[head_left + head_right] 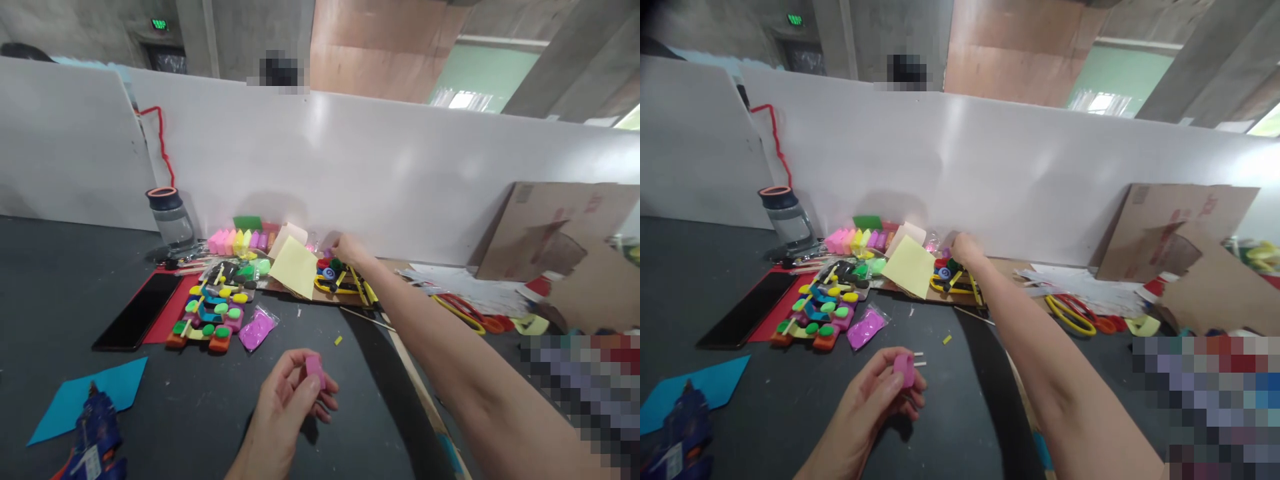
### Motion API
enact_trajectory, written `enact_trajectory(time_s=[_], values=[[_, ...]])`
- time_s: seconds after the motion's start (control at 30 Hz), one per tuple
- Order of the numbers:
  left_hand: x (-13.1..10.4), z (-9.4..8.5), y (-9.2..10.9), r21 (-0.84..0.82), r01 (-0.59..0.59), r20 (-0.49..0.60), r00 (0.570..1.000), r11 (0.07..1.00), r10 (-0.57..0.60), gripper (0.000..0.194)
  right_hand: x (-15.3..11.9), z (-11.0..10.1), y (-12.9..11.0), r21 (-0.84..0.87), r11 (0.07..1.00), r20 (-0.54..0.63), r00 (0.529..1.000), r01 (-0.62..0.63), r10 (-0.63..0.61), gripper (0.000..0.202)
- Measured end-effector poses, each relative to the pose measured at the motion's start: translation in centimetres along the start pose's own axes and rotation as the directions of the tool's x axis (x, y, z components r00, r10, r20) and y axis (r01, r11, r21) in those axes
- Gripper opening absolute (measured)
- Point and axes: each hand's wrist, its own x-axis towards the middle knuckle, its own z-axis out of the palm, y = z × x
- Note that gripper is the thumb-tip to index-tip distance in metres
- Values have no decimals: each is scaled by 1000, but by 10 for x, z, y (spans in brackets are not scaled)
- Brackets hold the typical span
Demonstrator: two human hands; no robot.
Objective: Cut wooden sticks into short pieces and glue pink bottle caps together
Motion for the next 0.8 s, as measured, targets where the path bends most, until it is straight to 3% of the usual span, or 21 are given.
enact_trajectory(time_s=[0.13,0.23,0.37,0.47,0.57,0.67,0.8], values=[[0,1,2,2,-17,-11,1000,1000,17,43,-39,-17,-7,0,998,-191,980,55,-54,25],[-1,3,6,2,-5,-2,1000,1000,5,43,-96,-18,-18,-8,981,-298,936,195,-188,20],[-6,6,8,7,-23,-11,1000,1000,23,37,-189,-1,-32,-32,881,-338,824,473,-455,18],[-10,6,5,-19,-67,-4,998,998,67,32,-240,7,-36,-14,775,-313,733,632,-604,22],[-13,6,1,-25,-94,9,995,995,95,30,-266,3,-32,77,725,-339,701,685,-627,30],[-16,6,0,-43,-98,68,993,994,101,28,-277,-4,-22,222,691,-350,717,688,-603,37],[-23,7,1,-16,-110,144,983,994,111,25,-286,-10,-9,342,647,-331,732,682,-596,32]])
